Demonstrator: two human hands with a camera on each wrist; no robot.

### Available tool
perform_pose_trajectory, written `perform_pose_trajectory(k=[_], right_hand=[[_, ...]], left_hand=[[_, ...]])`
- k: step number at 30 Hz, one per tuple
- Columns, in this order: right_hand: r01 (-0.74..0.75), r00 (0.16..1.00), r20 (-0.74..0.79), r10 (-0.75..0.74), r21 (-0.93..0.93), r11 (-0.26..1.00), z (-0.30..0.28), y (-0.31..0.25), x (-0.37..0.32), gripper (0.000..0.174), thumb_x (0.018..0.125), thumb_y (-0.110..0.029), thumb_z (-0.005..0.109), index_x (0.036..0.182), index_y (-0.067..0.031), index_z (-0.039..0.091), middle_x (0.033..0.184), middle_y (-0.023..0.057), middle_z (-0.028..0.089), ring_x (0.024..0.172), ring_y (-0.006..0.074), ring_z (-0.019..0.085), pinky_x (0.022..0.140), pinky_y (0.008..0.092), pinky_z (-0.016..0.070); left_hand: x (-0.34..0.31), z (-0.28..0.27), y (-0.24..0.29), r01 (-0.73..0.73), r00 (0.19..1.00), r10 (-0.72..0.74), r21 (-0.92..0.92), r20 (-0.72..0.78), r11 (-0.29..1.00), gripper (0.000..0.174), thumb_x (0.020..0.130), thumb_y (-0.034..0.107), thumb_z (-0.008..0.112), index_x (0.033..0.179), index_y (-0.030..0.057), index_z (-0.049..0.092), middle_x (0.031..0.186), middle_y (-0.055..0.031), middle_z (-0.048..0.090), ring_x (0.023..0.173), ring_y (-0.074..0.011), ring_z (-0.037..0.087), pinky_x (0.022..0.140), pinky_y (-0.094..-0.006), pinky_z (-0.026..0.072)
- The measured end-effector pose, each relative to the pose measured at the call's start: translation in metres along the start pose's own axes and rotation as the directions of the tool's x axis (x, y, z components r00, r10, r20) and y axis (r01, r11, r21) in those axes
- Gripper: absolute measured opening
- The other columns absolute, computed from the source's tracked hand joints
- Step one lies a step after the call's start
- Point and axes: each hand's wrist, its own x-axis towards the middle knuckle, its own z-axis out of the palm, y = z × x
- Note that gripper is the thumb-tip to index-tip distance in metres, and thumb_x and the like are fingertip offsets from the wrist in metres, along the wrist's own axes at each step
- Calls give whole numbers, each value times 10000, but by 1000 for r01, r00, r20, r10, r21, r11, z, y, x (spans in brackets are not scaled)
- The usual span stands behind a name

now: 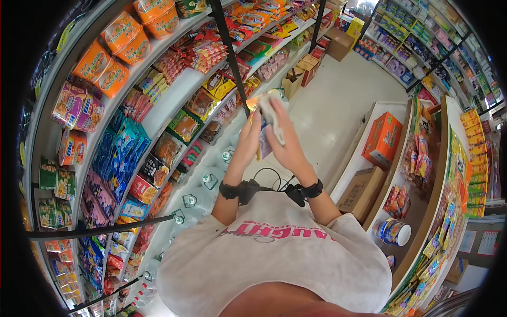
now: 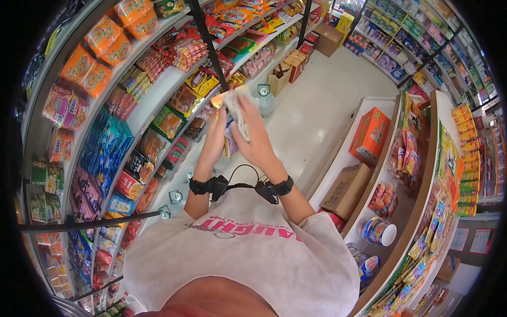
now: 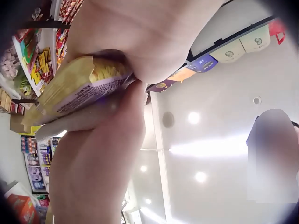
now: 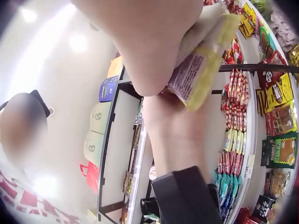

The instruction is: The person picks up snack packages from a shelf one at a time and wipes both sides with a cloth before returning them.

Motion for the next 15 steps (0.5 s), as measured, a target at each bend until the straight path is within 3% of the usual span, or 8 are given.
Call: perform_pose_trajectory(k=[3, 5, 6, 8, 12, 15], right_hand=[[-29, 992, -117, 45, 137, 990, -5, -3, 10, 530, 947, -169, 576, 1443, -24, 462, 1550, 179, 379, 1461, 370, 305, 1200, 523, 195], [135, 989, 73, -127, -120, 984, -7, -17, 11, 480, 946, -176, 583, 1400, -36, 514, 1534, 177, 402, 1455, 364, 320, 1197, 521, 207], [228, 966, 179, -189, -233, 945, -7, -21, 10, 457, 945, -180, 587, 1378, -42, 540, 1525, 177, 414, 1452, 361, 328, 1196, 519, 213], [219, 968, 175, -179, -245, 944, -5, -16, 8, 405, 941, -189, 596, 1320, -46, 582, 1478, 172, 465, 1435, 359, 357, 1195, 521, 219], [104, 994, 35, -99, -233, 967, -2, 6, 13, 307, 941, -206, 605, 1190, -34, 651, 1296, 194, 598, 1348, 381, 459, 1192, 539, 224], [43, 995, -70, -74, -369, 928, -6, 43, 17, 278, 957, -245, 614, 1105, -17, 670, 1080, 152, 679, 1100, 304, 640, 1074, 462, 413]], left_hand=[[-6, -3, -3, 22, 999, -24, 56, 33, 998, 530, 1099, 344, 343, 1438, -56, 415, 1392, -153, 525, 1271, -187, 493, 1084, -306, 365], [-4, -9, -43, -24, 999, 17, 167, 46, 986, 499, 1095, 317, 358, 1407, -61, 449, 1340, -162, 564, 1228, -189, 531, 1060, -301, 390], [-7, -9, -36, -34, 996, 19, 184, 83, 982, 480, 1092, 310, 365, 1371, -64, 478, 1292, -167, 585, 1184, -191, 552, 1030, -303, 411], [-15, -7, -14, -53, 986, 17, 215, 164, 975, 449, 1086, 295, 380, 1299, -69, 535, 1195, -179, 629, 1098, -196, 594, 969, -309, 453], [-7, -18, -45, -1, 975, -57, 263, 213, 965, 454, 1083, 333, 403, 1167, -72, 590, 1012, -158, 661, 931, -191, 603, 855, -326, 484], [-12, -17, -27, -27, 977, -34, 275, 212, 961, 463, 1083, 349, 413, 1148, -74, 589, 980, -131, 656, 903, -170, 578, 841, -322, 475]])
